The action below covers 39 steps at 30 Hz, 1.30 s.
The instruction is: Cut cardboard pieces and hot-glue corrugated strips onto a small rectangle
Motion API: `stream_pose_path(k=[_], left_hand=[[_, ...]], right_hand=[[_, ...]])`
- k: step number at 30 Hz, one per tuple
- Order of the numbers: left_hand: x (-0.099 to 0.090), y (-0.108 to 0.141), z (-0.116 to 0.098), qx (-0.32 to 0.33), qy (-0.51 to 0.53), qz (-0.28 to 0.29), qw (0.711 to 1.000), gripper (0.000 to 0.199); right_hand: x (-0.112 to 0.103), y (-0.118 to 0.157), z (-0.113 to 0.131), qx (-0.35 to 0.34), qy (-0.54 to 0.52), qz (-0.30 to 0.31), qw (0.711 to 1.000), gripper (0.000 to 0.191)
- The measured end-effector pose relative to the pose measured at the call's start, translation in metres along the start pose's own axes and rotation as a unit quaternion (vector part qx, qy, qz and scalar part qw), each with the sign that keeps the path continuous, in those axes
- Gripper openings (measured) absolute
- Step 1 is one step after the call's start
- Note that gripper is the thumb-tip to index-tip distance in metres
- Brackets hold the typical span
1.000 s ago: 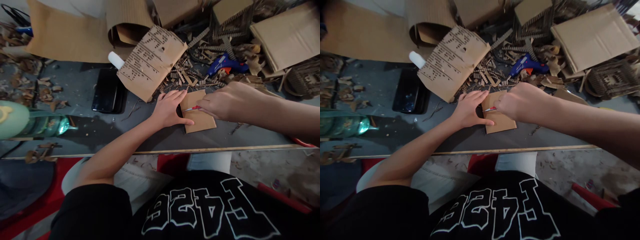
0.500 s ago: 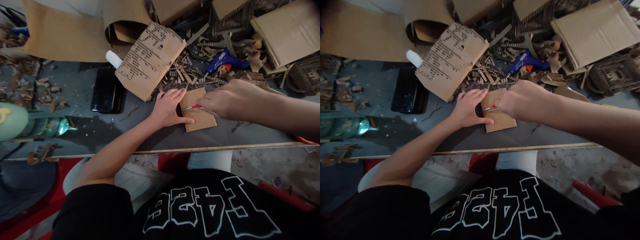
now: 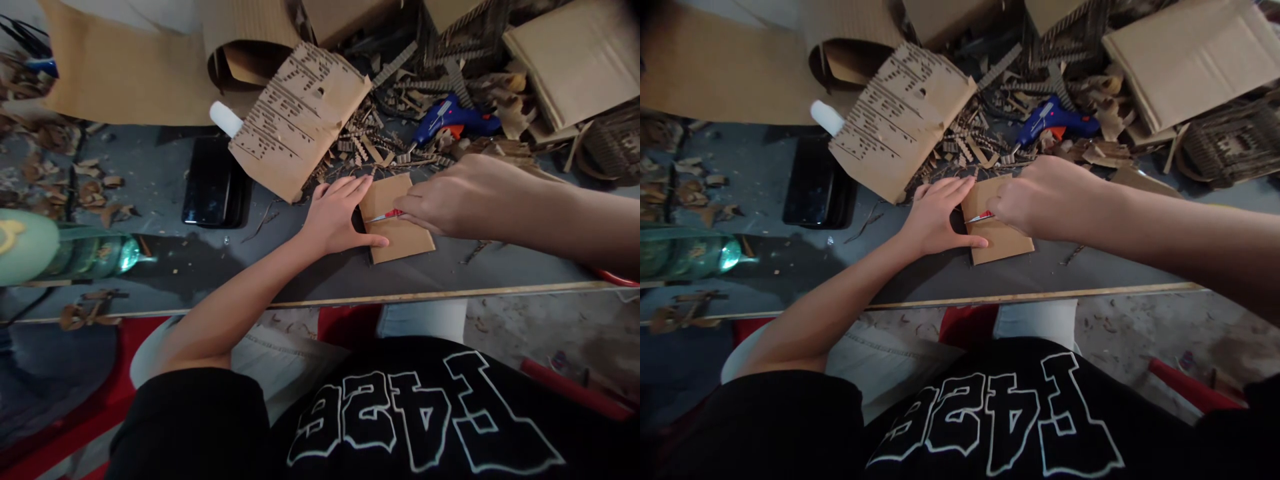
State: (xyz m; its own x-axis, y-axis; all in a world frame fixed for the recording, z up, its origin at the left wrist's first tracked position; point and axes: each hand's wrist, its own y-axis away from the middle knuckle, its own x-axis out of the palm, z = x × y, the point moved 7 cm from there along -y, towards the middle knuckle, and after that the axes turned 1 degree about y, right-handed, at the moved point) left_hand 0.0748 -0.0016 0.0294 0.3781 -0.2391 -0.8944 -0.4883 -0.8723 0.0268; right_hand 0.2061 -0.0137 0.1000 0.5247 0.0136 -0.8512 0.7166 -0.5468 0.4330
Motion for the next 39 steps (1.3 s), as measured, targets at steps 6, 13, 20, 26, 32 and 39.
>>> stream_pose_path(k=[6,13,20,26,32,39], left_hand=[[0.0,0.0,0.001,0.004,-0.002,-0.011,1.0,0.12],[0.001,0.001,0.001,0.001,-0.002,-0.002,1.0,0.12],[0.002,0.002,0.0,0.003,-0.018,0.013,1.0,0.108],[0.003,0.003,-0.001,0.005,-0.027,0.02,0.999,0.106],[0.002,0.004,-0.002,0.006,-0.012,0.017,1.0,0.102],[0.002,0.003,0.001,0.009,-0.003,0.006,1.0,0.108]], right_hand=[[0.0,0.001,-0.002,0.015,-0.007,-0.015,1.0,0.026],[0.001,0.001,0.006,-0.008,-0.017,-0.029,0.999,0.028],[0.003,-0.003,0.0,-0.022,-0.014,-0.07,0.997,0.028],[0.004,-0.002,-0.004,-0.015,-0.003,-0.042,0.999,0.036],[0.008,0.006,-0.015,0.035,0.001,0.015,0.999,0.039],[0.021,0.004,-0.022,0.043,-0.025,-0.016,0.999,0.042]])
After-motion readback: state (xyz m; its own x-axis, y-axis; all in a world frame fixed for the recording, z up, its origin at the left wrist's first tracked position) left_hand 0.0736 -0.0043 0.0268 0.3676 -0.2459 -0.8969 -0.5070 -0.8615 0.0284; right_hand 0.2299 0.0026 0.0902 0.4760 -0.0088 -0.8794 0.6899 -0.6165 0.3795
